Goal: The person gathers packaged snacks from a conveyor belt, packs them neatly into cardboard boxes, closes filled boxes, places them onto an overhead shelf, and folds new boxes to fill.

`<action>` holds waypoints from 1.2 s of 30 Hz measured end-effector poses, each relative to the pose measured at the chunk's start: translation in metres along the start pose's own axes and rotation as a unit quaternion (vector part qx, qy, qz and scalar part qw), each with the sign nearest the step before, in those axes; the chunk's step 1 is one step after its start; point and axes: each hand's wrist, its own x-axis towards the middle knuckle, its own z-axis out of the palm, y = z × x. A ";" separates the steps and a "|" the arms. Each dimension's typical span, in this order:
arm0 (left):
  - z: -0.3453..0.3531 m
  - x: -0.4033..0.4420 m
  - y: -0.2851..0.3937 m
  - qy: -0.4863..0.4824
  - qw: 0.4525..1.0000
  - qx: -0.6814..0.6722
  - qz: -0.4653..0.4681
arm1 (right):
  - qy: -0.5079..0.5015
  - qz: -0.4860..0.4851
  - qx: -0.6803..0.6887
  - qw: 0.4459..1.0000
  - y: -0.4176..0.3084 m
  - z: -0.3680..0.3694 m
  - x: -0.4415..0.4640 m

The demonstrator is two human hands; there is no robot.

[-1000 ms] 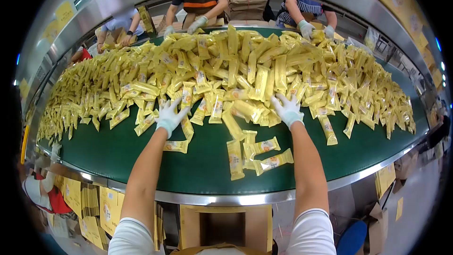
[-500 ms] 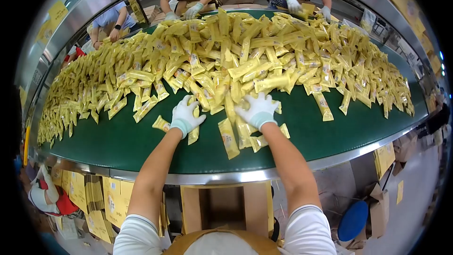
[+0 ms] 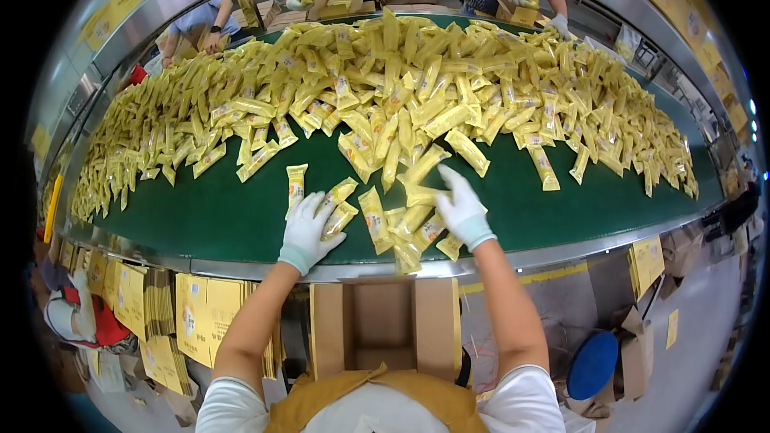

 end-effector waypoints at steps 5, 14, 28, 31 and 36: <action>0.003 -0.008 0.018 -0.104 0.990 0.008 -0.098 | -0.188 -0.020 -0.246 0.951 0.004 -0.045 -0.028; -0.044 0.020 0.021 -0.186 0.971 -0.141 -0.049 | -0.232 -0.058 -0.364 0.900 -0.016 -0.082 -0.062; -0.028 0.049 0.037 -0.232 0.967 -0.082 0.067 | -0.391 -0.093 -0.240 0.884 -0.054 -0.040 -0.021; -0.042 0.042 0.020 -0.145 0.977 -0.144 -0.067 | -0.258 -0.059 -0.184 0.947 -0.080 -0.068 0.000; -0.010 0.073 -0.007 -0.127 0.967 -0.011 -0.222 | -0.229 -0.079 -0.233 0.942 -0.018 -0.032 0.048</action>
